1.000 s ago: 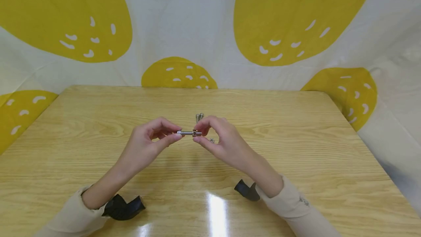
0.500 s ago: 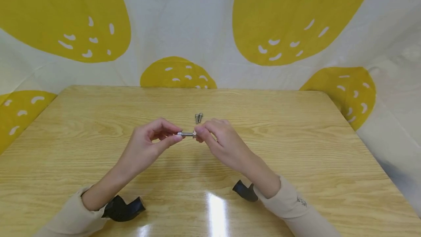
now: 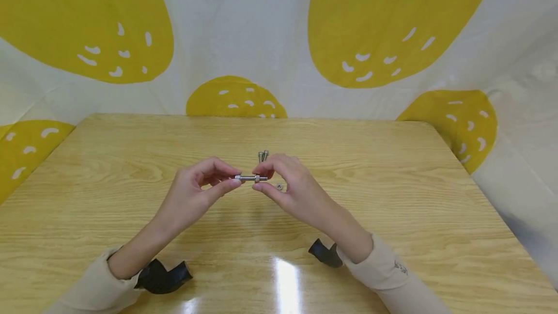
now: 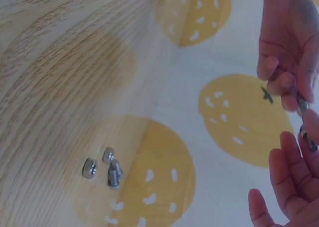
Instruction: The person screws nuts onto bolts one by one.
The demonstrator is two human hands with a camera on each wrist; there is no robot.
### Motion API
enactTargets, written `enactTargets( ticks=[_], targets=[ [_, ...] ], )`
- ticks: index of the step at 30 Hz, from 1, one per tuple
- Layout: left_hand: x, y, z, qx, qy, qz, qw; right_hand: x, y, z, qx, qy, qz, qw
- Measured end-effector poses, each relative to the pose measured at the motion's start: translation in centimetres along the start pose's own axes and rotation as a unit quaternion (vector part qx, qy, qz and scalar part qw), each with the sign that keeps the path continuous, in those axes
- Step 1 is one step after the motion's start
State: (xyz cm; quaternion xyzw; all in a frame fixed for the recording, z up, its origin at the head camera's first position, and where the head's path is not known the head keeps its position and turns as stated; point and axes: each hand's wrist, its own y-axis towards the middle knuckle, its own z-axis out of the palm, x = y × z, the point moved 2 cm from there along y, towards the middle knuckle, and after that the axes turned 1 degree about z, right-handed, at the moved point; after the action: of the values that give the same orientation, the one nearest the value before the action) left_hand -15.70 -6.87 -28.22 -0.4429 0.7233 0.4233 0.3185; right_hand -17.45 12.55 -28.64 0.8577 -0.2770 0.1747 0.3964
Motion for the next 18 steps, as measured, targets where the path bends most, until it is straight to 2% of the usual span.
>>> enactTargets(
  ticks=[4,11,14,18],
  targets=[
    [0.11,-0.08,0.01,0.0,0.0,0.003,1.0,-0.08,-0.08,0.15,0.004,-0.01,0.021,1.0],
    [0.05,-0.12,0.09,0.003,-0.006,0.006,1.0,0.02,-0.03,-0.15,0.022,-0.015,0.091,0.996],
    [0.04,-0.14,0.02,0.0,-0.001,0.007,1.0,0.08,-0.03,-0.25,0.033,-0.013,0.083,0.996],
    [0.03,-0.15,-0.07,-0.002,0.003,0.007,1.0,0.11,0.04,0.03,0.024,-0.01,0.029,0.999]
  ],
)
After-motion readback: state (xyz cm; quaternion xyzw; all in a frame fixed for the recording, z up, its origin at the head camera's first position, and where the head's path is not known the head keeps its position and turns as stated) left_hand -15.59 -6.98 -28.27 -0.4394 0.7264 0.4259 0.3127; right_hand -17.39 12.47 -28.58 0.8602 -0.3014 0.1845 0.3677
